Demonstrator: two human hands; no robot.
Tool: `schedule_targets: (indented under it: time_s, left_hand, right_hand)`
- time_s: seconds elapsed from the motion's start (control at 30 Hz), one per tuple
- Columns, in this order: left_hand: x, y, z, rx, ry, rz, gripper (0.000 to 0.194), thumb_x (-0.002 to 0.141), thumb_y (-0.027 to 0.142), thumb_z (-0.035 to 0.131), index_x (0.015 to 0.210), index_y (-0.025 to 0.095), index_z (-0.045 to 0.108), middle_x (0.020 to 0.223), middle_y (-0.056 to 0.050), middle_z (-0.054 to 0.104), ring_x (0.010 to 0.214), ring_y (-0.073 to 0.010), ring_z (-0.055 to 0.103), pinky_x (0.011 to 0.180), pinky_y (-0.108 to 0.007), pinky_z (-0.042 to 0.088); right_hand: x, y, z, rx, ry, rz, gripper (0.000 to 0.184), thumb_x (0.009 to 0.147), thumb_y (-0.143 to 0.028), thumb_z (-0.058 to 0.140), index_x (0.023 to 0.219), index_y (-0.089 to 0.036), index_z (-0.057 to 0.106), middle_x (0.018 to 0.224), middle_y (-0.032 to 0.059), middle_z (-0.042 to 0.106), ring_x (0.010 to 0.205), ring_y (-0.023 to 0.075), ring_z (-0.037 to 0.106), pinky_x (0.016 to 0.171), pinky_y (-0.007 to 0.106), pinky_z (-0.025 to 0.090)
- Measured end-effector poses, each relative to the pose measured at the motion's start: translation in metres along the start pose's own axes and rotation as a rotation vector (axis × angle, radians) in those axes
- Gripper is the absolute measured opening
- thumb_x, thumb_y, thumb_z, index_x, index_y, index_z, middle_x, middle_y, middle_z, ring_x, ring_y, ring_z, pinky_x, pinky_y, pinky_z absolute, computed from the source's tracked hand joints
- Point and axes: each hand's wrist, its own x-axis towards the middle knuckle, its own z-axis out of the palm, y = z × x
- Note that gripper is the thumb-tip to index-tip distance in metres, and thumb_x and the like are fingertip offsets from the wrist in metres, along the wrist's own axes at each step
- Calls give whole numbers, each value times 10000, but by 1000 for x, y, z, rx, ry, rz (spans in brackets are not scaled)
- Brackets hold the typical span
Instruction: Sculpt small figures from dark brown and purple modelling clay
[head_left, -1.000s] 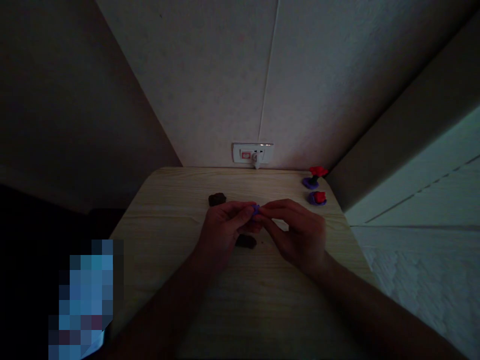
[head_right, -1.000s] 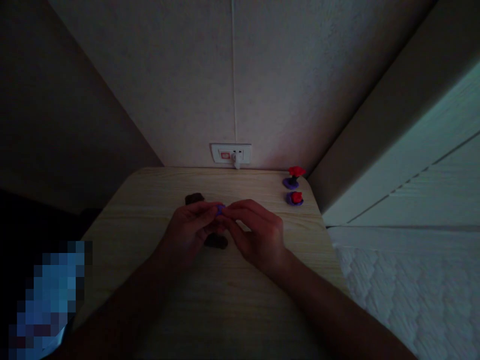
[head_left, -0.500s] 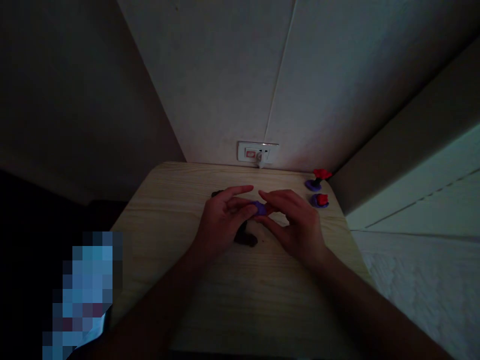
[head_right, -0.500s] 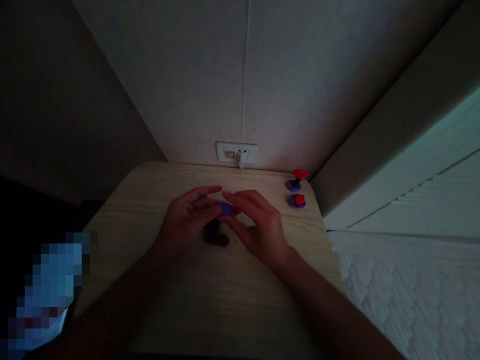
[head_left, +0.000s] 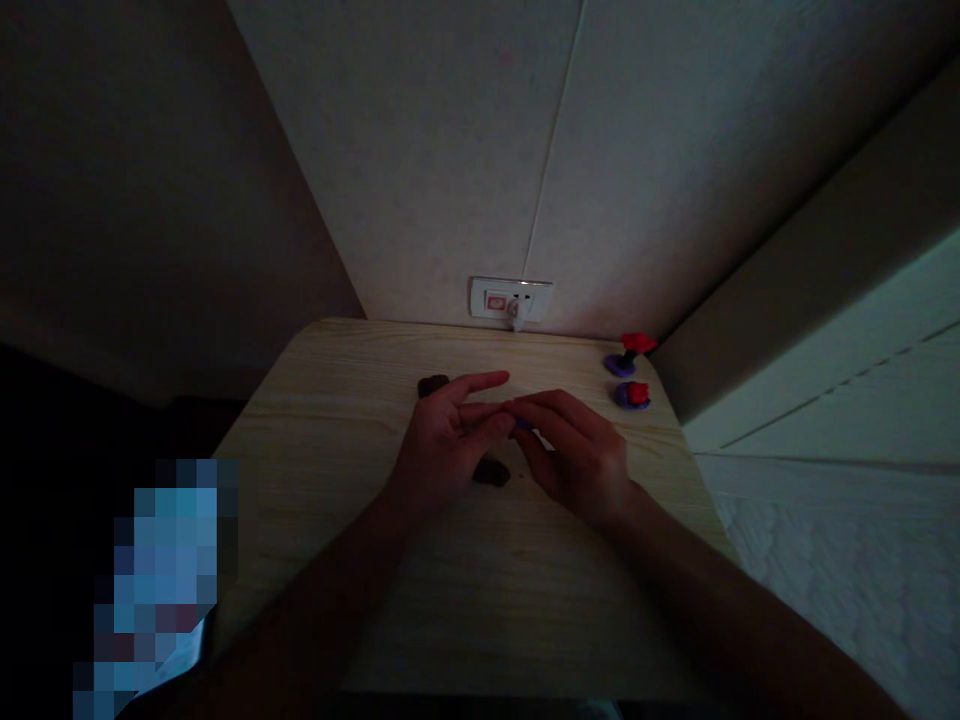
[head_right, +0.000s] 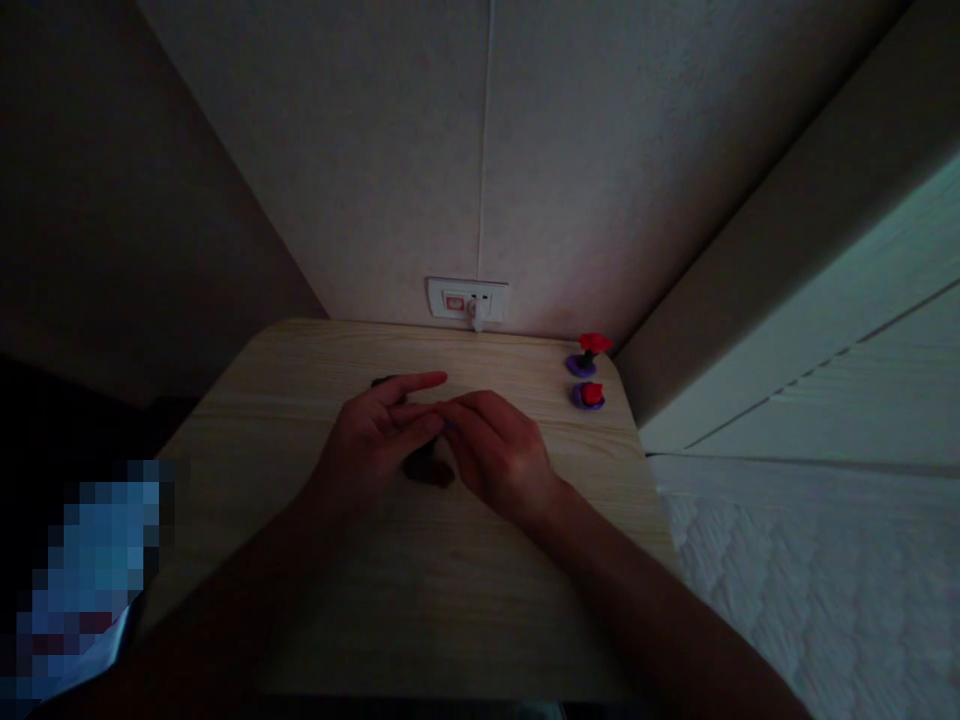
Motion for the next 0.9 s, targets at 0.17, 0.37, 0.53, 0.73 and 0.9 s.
schedule_targets:
  time_s: [0.17,0.37,0.53,0.73,0.9]
  left_hand:
    - [5,12,-12,-94,57,36,713,797,359,753,1440,182,502,894,-79,794,630,-215,748,667,-329,581]
    - [12,16,-24,-11,296,272,283,859,345,666,1085,175,677,873,-57,778,546,-144,679,553,-257,517]
    - [14,11,-27,104,357,389,102,828,217,668,902,164,715,669,8,675,535,-100,590,516,-217,467]
    - [14,13,-23,268,329,384,81,809,194,666,843,156,730,628,19,637,522,-90,550,519,-217,447]
    - [14,17,-25,292,298,369,88,801,196,671,843,156,737,648,10,647,561,-100,569,562,-226,466]
  right_hand:
    - [5,3,4,125,103,191,176,908,-189,686,1083,-209,686,958,76,707,840,186,665,747,335,581]
    - [-2,18,12,471,209,600,252,873,-312,746,1088,-198,678,890,42,705,754,149,667,706,302,575]
    - [-6,32,17,645,216,719,360,844,-395,771,1107,-176,659,834,25,713,679,129,663,644,279,576]
    - [-9,43,21,742,236,804,393,786,-429,812,1076,-198,682,844,26,720,716,143,663,701,308,573]
    - [-10,46,24,787,234,850,323,823,-388,758,1087,-206,715,871,24,719,709,132,617,684,289,518]
